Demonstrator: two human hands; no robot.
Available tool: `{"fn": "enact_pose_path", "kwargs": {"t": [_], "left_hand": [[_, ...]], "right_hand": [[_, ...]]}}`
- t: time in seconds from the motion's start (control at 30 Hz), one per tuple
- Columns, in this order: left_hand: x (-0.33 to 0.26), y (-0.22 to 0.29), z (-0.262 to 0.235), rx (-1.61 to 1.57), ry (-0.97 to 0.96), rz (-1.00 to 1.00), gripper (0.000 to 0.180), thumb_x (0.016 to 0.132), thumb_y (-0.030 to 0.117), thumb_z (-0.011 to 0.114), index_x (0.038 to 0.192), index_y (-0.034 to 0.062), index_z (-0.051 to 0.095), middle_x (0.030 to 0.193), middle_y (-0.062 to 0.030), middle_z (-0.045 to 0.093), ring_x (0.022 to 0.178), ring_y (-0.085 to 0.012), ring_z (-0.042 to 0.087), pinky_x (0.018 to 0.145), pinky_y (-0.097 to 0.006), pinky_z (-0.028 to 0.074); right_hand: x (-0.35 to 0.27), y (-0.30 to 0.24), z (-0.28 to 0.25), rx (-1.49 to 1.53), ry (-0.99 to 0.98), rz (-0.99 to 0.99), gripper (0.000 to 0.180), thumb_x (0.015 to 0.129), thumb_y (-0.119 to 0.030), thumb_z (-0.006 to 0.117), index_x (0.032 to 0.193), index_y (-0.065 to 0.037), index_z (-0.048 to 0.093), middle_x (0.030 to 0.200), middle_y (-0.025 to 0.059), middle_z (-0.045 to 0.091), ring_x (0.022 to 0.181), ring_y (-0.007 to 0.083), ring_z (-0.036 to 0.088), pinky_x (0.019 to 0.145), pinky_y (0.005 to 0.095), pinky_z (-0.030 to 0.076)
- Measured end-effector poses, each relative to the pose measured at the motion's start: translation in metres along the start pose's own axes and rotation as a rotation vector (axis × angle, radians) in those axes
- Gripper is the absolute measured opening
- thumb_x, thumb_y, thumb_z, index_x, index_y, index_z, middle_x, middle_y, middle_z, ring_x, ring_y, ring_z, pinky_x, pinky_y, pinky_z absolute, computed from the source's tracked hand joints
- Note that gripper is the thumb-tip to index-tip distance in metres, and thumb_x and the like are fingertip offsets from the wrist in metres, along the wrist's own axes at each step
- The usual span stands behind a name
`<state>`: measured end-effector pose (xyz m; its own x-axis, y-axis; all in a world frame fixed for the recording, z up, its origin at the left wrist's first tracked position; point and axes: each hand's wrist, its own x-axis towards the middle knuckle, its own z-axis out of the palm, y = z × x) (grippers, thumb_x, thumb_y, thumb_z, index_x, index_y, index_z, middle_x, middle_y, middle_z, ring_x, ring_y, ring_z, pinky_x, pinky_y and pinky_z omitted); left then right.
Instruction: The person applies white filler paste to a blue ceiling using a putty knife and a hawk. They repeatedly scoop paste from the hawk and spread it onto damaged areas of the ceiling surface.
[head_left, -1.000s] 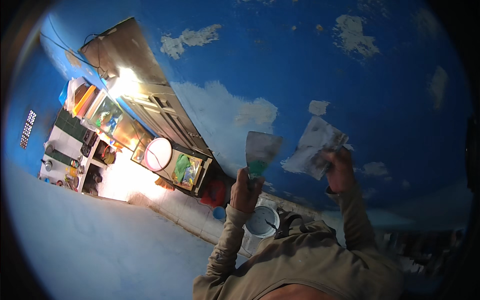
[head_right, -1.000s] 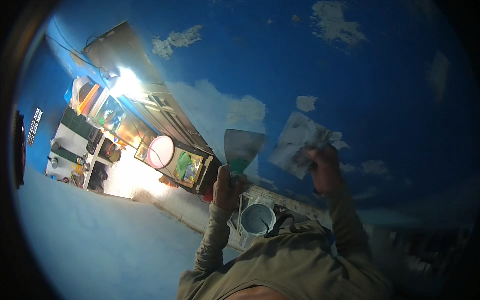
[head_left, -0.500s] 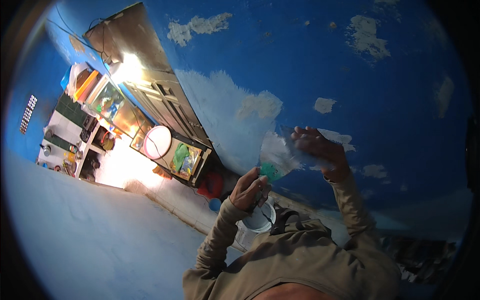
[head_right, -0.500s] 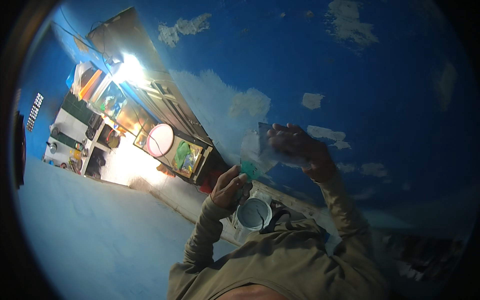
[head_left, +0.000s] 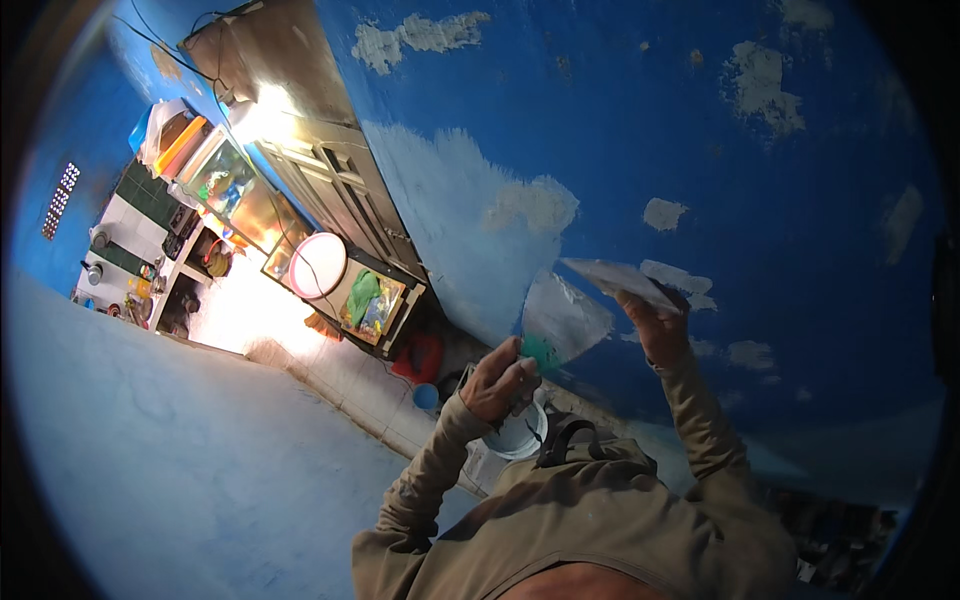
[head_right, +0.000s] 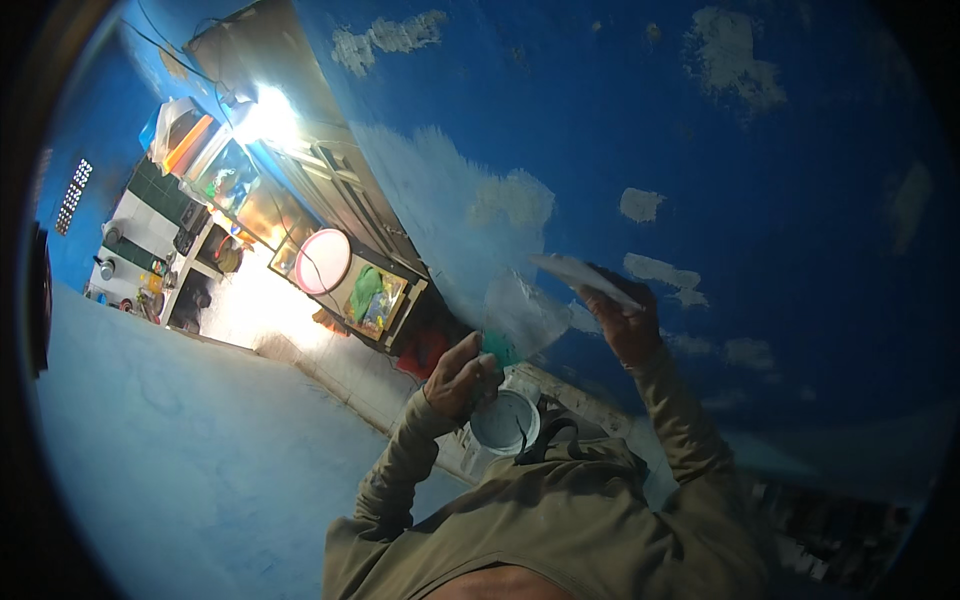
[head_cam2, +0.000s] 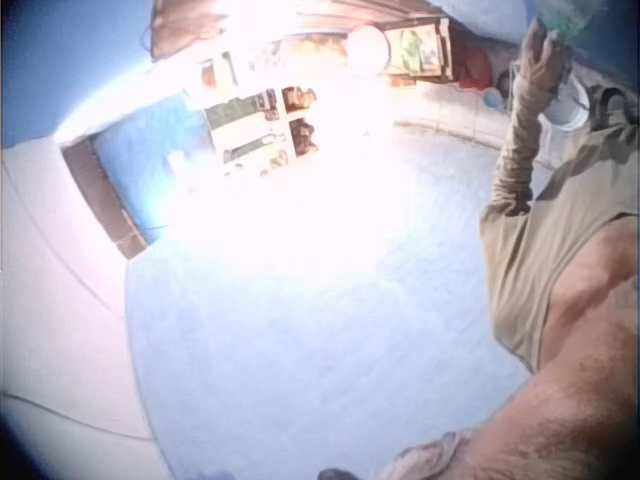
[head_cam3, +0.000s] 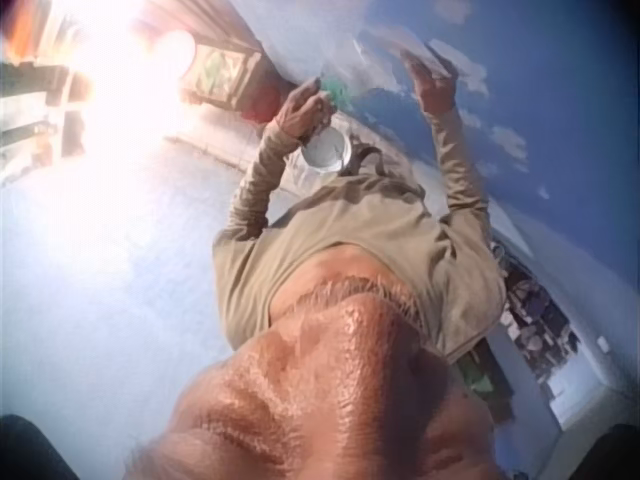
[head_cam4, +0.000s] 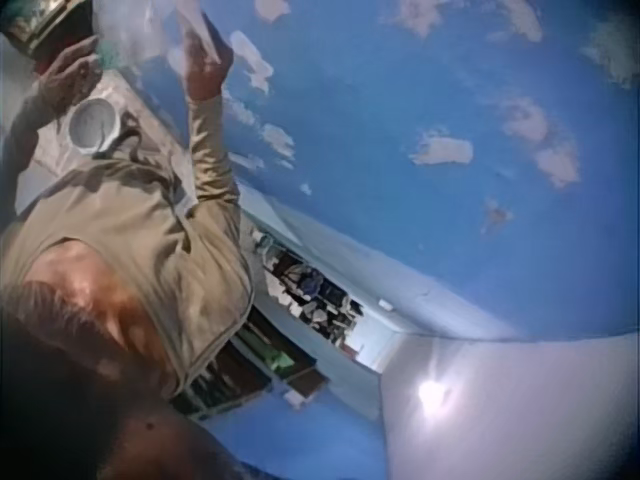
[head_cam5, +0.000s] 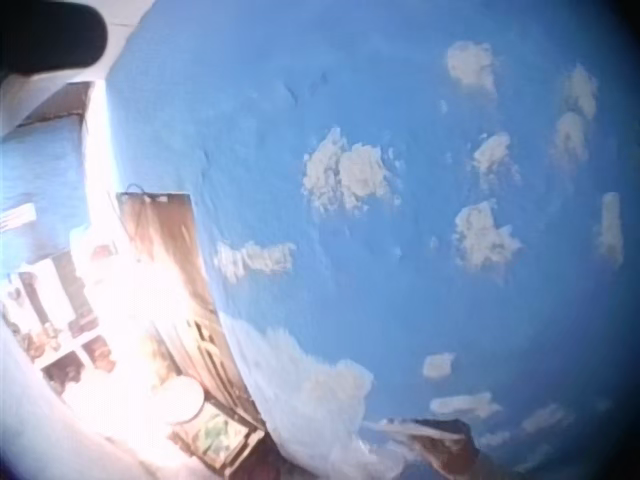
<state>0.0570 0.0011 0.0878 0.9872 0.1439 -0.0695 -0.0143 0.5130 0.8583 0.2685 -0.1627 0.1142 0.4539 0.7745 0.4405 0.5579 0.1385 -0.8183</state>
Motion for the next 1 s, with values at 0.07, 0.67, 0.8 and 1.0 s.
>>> {"fn": "enact_pose_path", "kwargs": {"t": [0.07, 0.67, 0.8, 1.0], "left_hand": [[0.001, 0.000, -0.003, -0.067, 0.008, -0.046, 0.019, 0.095, 0.016, 0.043, 0.108, 0.0022, 0.046, 0.069, 0.0001, 0.047, 0.053, -0.0062, 0.045, 0.045, -0.022, 0.037], [0.001, 0.012, -0.002, 0.197, -0.022, 0.128, 0.018, 0.094, 0.017, 0.047, 0.104, 0.0016, 0.049, 0.077, -0.0016, 0.052, 0.065, -0.0065, 0.050, 0.055, -0.023, 0.042], [0.008, -0.007, -0.023, 0.491, 0.144, 0.202, 0.026, 0.092, 0.009, 0.050, 0.117, 0.0008, 0.049, 0.073, -0.0030, 0.051, 0.061, -0.0107, 0.049, 0.057, -0.027, 0.043], [0.030, -0.010, -0.013, 1.025, 0.139, 0.518, 0.050, 0.084, 0.001, 0.053, 0.133, 0.0059, 0.044, 0.086, -0.0101, 0.052, 0.073, -0.0249, 0.054, 0.066, -0.034, 0.046]], "right_hand": [[0.015, -0.020, 0.010, -0.134, -0.102, -0.272, 0.034, 0.094, 0.003, 0.036, 0.119, -0.004, 0.059, 0.118, 0.0106, 0.062, 0.114, 0.0259, 0.057, 0.097, 0.0360, 0.048], [-0.012, 0.043, -0.001, -0.544, -0.157, -0.138, 0.035, 0.083, 0.009, 0.047, 0.112, -0.002, 0.061, 0.109, 0.0139, 0.065, 0.102, 0.0266, 0.063, 0.086, 0.0391, 0.053], [-0.032, 0.014, -0.015, 0.325, 0.317, 0.447, 0.015, 0.085, -0.003, 0.056, 0.098, -0.001, 0.062, 0.090, 0.0133, 0.066, 0.089, 0.0226, 0.066, 0.078, 0.0384, 0.055], [-0.015, -0.035, 0.022, 0.895, 0.352, 0.766, 0.012, 0.083, -0.006, 0.058, 0.093, -0.001, 0.061, 0.082, 0.0120, 0.064, 0.081, 0.0219, 0.065, 0.071, 0.0355, 0.054]]}}
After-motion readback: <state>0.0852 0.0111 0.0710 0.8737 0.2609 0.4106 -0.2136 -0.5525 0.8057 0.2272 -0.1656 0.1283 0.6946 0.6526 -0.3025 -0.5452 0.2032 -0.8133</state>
